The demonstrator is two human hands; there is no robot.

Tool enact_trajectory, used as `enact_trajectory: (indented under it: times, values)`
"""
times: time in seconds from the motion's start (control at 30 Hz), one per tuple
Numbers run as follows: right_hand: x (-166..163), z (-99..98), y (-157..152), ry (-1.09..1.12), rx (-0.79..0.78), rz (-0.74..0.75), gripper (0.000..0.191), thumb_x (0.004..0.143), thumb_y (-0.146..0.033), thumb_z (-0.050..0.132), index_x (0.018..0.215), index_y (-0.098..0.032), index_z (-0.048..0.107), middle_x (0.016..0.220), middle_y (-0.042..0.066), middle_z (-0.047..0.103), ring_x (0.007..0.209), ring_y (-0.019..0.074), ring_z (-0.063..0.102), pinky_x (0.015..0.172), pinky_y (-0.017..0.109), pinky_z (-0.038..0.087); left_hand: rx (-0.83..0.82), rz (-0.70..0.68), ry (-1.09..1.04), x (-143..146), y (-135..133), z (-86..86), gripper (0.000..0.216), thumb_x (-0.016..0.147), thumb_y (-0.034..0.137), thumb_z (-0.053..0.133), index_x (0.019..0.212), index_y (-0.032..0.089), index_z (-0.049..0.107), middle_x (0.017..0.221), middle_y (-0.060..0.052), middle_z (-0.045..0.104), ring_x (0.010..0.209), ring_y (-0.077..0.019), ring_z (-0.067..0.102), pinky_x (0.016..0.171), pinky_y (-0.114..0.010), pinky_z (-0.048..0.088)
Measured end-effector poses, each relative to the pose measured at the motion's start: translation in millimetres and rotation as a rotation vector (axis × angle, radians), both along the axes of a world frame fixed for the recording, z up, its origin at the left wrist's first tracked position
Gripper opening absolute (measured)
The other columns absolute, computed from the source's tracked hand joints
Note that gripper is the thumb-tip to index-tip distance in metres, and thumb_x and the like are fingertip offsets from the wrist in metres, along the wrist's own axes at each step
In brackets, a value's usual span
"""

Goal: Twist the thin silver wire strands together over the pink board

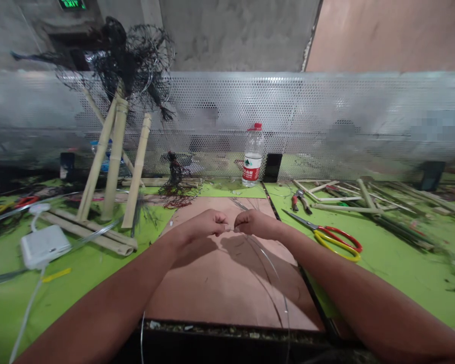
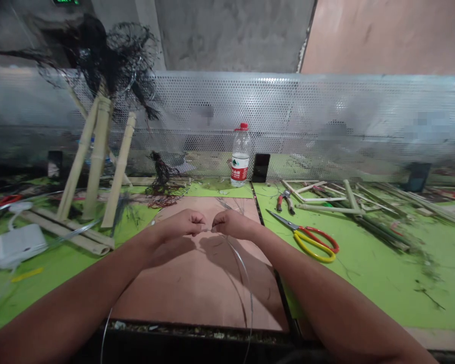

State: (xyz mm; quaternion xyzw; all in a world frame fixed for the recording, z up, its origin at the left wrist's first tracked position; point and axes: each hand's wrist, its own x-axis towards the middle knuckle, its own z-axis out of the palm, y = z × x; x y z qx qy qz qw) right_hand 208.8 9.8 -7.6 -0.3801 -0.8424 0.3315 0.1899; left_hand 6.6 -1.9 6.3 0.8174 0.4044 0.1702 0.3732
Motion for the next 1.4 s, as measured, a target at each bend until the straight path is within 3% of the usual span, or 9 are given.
enact_trajectory:
  times: [0.13,0.23,0.37,0.7,0.77,0.93,1.0,1.13,1.4]
  values:
    - [-2.8,5.3,-5.0,-0.293,0.388,-0.086,0.018,0.076,-0.03,0.052,0.074,-0.017,0.065,0.071,0.003,0.062,0.064,0.0123,0.051,0.056,0.021,0.032,0.036,0.003,0.04,1.5,2.0,-4.9,0.022,0.067,0.034,0.048,0.056,0.016,0.045,0.055,0.003,0.037,0.051,-0.0086,0.032,0.048,-0.022,0.025]
    - [-7.5,7.2,-12.1,-0.473,0.544,-0.154,0.025,0.08,-0.035,0.048,0.077,-0.019,0.066,0.078,0.007,0.066,0.07,0.0166,0.055,0.059,0.024,0.032,0.079,0.02,0.084,2.3,4.3,-9.6,0.021,0.067,0.034,0.046,0.056,0.016,0.045,0.054,0.003,0.037,0.051,-0.0088,0.033,0.048,-0.021,0.024]
    - [-12.4,9.2,-17.6,-0.562,0.566,-0.196,0.026,0.081,-0.036,0.046,0.08,-0.018,0.065,0.08,0.009,0.066,0.073,0.0185,0.057,0.059,0.025,0.033,0.12,0.016,0.116,3.1,7.3,-14.7,0.021,0.067,0.032,0.045,0.053,0.016,0.044,0.052,0.004,0.033,0.05,-0.0085,0.03,0.046,-0.022,0.021]
    - [-24.0,10.3,-35.7,-0.382,0.554,-0.188,0.021,0.078,-0.029,0.049,0.071,-0.014,0.063,0.072,0.009,0.065,0.067,0.0162,0.056,0.057,0.024,0.033,0.15,0.08,0.083,2.7,16.6,-23.7,0.017,0.065,0.027,0.044,0.053,0.016,0.041,0.052,0.004,0.029,0.05,-0.0081,0.027,0.047,-0.022,0.02]
    - [-22.5,10.7,-33.9,-0.282,0.431,-0.179,0.022,0.077,-0.03,0.05,0.066,-0.014,0.061,0.064,0.007,0.063,0.06,0.0137,0.055,0.053,0.023,0.034,0.149,0.083,0.085,1.1,17.3,-22.7,0.017,0.065,0.028,0.045,0.053,0.016,0.042,0.052,0.004,0.03,0.051,-0.0082,0.028,0.047,-0.021,0.021]
    - [-1.1,13.7,-10.7,0.199,-0.184,-0.292,0.039,0.084,-0.045,0.039,0.066,-0.014,0.054,0.045,0.001,0.053,0.034,0.0083,0.044,0.037,0.02,0.031,0.137,0.069,0.067,1.1,9.7,-13.2,0.02,0.068,0.032,0.046,0.057,0.015,0.046,0.054,0.004,0.037,0.052,-0.009,0.034,0.048,-0.021,0.025]
    - [8.6,11.8,-1.9,0.348,-0.33,-0.321,0.035,0.083,-0.044,0.043,0.068,-0.014,0.053,0.05,0.002,0.056,0.038,0.009,0.049,0.036,0.019,0.032,0.128,0.045,0.037,2.7,3.8,-8.2,0.02,0.069,0.033,0.047,0.061,0.015,0.049,0.058,0.003,0.043,0.054,-0.0097,0.038,0.049,-0.021,0.027]
    - [13.4,2.9,1.9,0.346,-0.647,-0.158,0.026,0.077,-0.038,0.056,0.073,-0.012,0.056,0.063,0.006,0.063,0.05,0.0119,0.058,0.046,0.022,0.045,0.151,0.044,0.043,6.4,-3.7,-3.0,0.024,0.071,0.036,0.048,0.06,0.015,0.049,0.057,0.003,0.042,0.053,-0.0094,0.037,0.049,-0.021,0.027]
    - [-0.5,-6.2,-7.0,0.38,-0.882,0.064,0.027,0.076,-0.037,0.059,0.077,-0.01,0.056,0.061,0.004,0.061,0.051,0.0134,0.059,0.05,0.027,0.049,0.163,0.057,0.082,8.4,-2.5,-4.7,0.025,0.071,0.036,0.047,0.059,0.014,0.05,0.055,0.003,0.039,0.052,-0.0086,0.034,0.048,-0.02,0.025]
